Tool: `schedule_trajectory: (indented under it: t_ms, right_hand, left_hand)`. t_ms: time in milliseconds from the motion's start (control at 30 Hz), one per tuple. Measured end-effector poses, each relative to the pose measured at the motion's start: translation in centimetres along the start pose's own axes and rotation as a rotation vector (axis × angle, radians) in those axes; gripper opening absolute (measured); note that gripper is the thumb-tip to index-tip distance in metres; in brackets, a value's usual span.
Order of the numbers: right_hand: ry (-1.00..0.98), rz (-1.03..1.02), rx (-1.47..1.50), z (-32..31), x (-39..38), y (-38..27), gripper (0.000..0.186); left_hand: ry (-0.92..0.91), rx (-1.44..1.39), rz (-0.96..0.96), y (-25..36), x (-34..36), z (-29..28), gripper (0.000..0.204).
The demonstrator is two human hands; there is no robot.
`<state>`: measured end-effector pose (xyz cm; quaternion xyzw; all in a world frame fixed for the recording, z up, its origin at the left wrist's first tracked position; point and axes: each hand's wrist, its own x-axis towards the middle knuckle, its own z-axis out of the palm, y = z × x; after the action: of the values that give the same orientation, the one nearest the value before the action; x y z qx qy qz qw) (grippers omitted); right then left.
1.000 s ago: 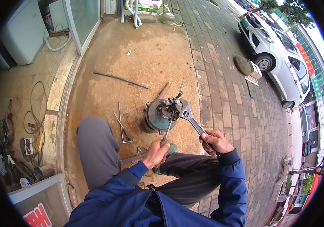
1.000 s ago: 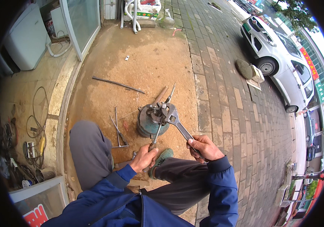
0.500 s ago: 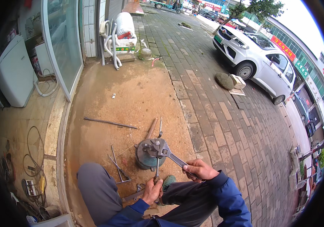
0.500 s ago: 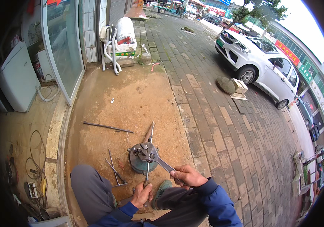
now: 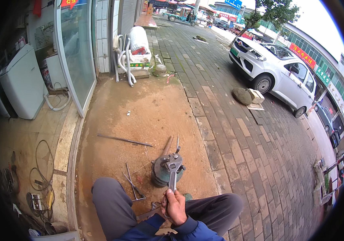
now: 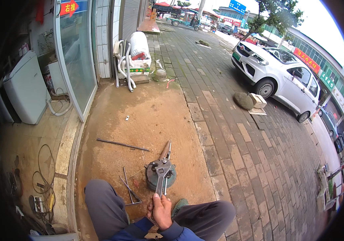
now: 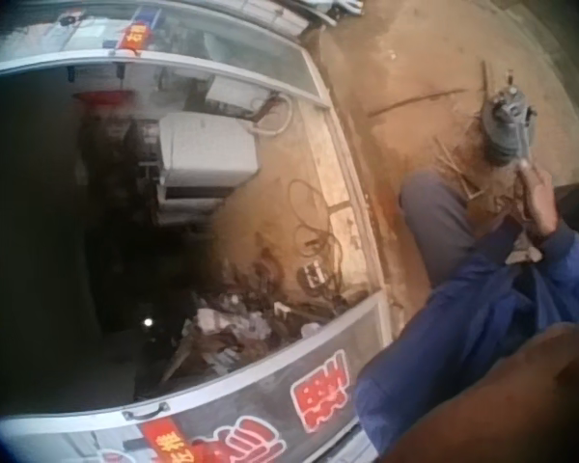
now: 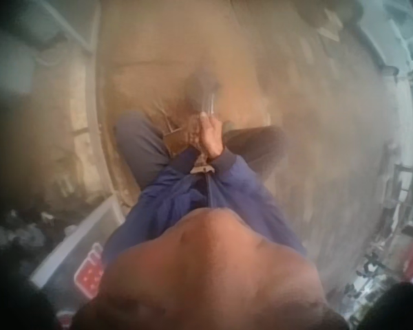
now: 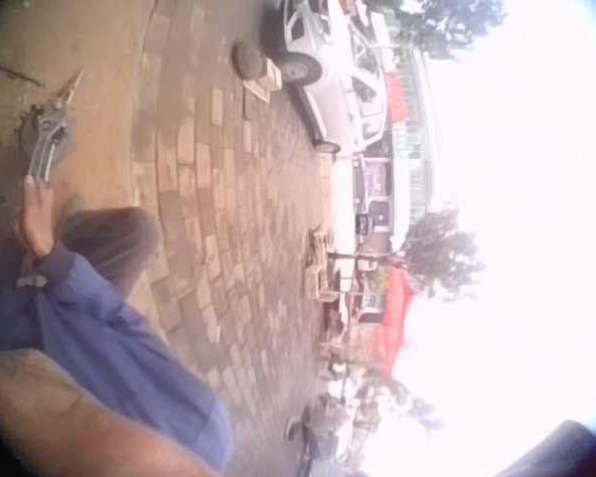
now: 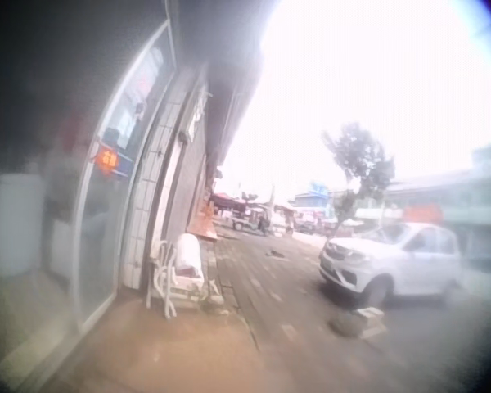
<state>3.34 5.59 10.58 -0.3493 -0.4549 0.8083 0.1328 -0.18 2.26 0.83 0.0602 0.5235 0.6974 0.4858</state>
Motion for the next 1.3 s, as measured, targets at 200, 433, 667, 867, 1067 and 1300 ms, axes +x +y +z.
schedule_trajectory:
  t_ms: [200,433,667,867,1067,1300]
  right_hand:
    - [-0.185,0.092,-0.175,-6.8,-2.7,-3.3,0.029]
    - [-0.306,0.262,-0.515,-13.4,0.6,-12.1,0.034]
    - [-0.411,0.292,-0.572,-15.2,5.3,-15.0,0.034]
    - [-0.486,0.341,-0.568,-15.9,8.0,-15.6,0.033]
    - [-0.497,0.350,-0.628,-14.4,8.3,-16.3,0.034]
    - [-0.458,0.316,-0.582,-13.9,6.5,-14.1,0.033]
  left_hand:
    - [0.001,0.030,0.049,-0.9,1.2,0.2,0.023]
    - [-0.004,0.003,-0.103,-0.3,0.8,-0.3,0.021]
    - [-0.011,0.023,-0.056,-0.2,0.9,-0.5,0.021]
    - [-0.008,0.030,-0.053,-1.0,1.2,-0.6,0.025]
    - [0.005,0.069,-0.065,-0.6,0.8,-0.7,0.022]
    - [0.031,-0.004,-0.068,-1.1,0.5,-0.1,0.022]
